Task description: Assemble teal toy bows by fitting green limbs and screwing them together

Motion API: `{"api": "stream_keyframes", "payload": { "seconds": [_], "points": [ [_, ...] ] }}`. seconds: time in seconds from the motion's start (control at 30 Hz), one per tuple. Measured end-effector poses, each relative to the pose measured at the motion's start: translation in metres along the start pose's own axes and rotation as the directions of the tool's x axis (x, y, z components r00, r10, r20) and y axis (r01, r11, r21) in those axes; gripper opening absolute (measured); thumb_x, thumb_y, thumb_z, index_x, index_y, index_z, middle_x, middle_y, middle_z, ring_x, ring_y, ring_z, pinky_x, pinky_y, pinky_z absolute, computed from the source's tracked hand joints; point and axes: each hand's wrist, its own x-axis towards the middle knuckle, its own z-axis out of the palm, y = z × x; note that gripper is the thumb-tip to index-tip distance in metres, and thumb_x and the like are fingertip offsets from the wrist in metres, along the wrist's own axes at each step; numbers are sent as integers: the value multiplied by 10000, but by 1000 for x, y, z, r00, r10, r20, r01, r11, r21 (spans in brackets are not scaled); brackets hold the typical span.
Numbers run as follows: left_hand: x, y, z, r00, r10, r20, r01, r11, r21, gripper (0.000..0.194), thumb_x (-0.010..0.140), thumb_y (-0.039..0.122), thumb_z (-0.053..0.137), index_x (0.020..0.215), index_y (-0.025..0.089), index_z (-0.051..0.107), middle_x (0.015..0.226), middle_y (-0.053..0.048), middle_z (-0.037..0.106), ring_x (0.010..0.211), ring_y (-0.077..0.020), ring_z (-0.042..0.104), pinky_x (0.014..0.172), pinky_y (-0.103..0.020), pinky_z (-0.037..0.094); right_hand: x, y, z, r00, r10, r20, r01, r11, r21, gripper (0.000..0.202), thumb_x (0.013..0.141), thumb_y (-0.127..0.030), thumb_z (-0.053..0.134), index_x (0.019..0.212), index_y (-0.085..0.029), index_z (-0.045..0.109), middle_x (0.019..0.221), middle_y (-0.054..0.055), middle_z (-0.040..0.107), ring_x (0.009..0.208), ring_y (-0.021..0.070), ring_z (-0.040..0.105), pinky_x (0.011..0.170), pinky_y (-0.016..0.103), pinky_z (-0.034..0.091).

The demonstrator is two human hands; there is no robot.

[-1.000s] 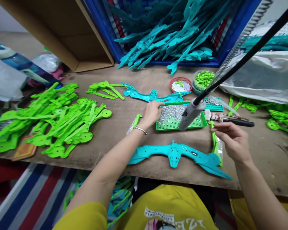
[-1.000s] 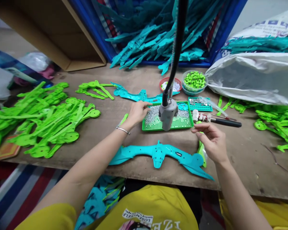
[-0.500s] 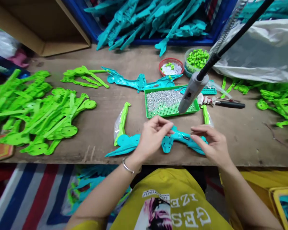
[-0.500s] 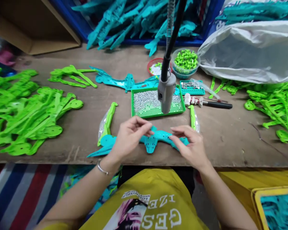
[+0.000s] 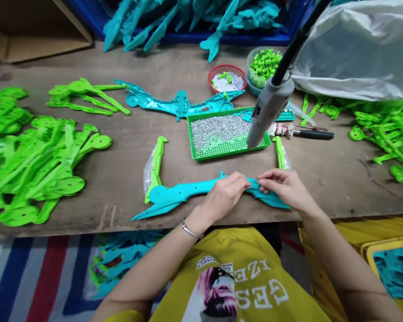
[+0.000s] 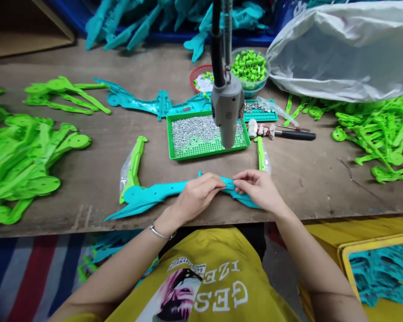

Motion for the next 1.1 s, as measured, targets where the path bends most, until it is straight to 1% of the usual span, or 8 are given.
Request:
{"api": "stream_keyframes", "payload": {
  "seconds": [0.1, 0.17, 0.33, 0.5, 0.73, 0.93, 1.0, 1.1],
  "points": [
    [4, -7, -2, 994, -12, 110, -1, 994, 112, 201, 994, 151, 467, 947, 172, 661, 938, -69, 707, 887, -178, 672, 813, -308, 531, -2, 10, -4, 945, -237, -226, 179, 951, -252, 170, 812, -347, 712, 893, -206, 760, 843, 44, 762, 737, 169, 682, 729, 336, 559],
    [9, -7, -5, 986, -67, 155, 48, 991, 124, 177, 981, 146, 483, 942, 171, 655, 929, -68, 704, 877, -191, 665, 805, -320, 519, -4, 15, -6, 911, -338, -237, 240, 901, -363, 120, 836, -307, 685, 884, -219, 751, 888, 43, 762, 811, 186, 690, 791, 356, 550],
    [27, 3, -14, 936, -237, 262, 228, 972, 65, 156, 932, 121, 512, 934, 193, 651, 908, -45, 694, 851, -201, 646, 763, -312, 488, -4, 23, -6, 859, -472, -199, 329, 807, -490, 74, 856, -278, 670, 874, -248, 736, 981, 58, 761, 1010, 240, 684, 956, 441, 510],
    [41, 12, -13, 857, -362, 368, 352, 931, 95, 191, 877, 93, 510, 857, 214, 657, 878, -34, 719, 826, -215, 656, 736, -316, 461, 1, 28, -4, 839, -508, -197, 326, 758, -564, 89, 840, -287, 690, 895, -243, 746, 1050, 81, 759, 1113, 280, 644, 1036, 511, 453],
    [50, 12, -9, 797, -443, 411, 405, 896, 181, 201, 867, 140, 518, 879, 231, 697, 901, -40, 747, 885, -229, 685, 781, -313, 469, 2, 32, -1, 849, -506, -154, 323, 726, -608, 91, 850, -307, 687, 894, -252, 745, 1085, 65, 753, 1153, 295, 629, 1043, 541, 427],
    [63, 13, -11, 757, -464, 460, 397, 886, 241, 227, 862, 128, 515, 894, 212, 723, 907, -71, 754, 901, -236, 698, 753, -300, 453, -2, 24, -6, 861, -503, 81, 443, 662, -605, 112, 861, -329, 678, 934, -274, 742, 1132, 39, 746, 1142, 281, 627, 1056, 541, 380],
    [65, 14, -9, 759, -453, 466, 385, 891, 239, 229, 852, 108, 519, 874, 204, 726, 866, -69, 749, 864, -231, 695, 734, -299, 447, -3, 24, -11, 856, -497, 143, 476, 649, -593, 139, 856, -309, 666, 974, -268, 730, 1142, 43, 742, 1153, 283, 621, 1070, 548, 366],
    [60, 15, -4, 802, -441, 404, 374, 897, 235, 226, 874, 118, 523, 881, 211, 729, 859, -62, 747, 849, -231, 692, 745, -311, 453, -3, 25, -17, 844, -493, 211, 515, 636, -574, 220, 833, -316, 683, 1045, -260, 704, 1158, 49, 735, 1192, 296, 604, 1097, 561, 347]
  ]
}}
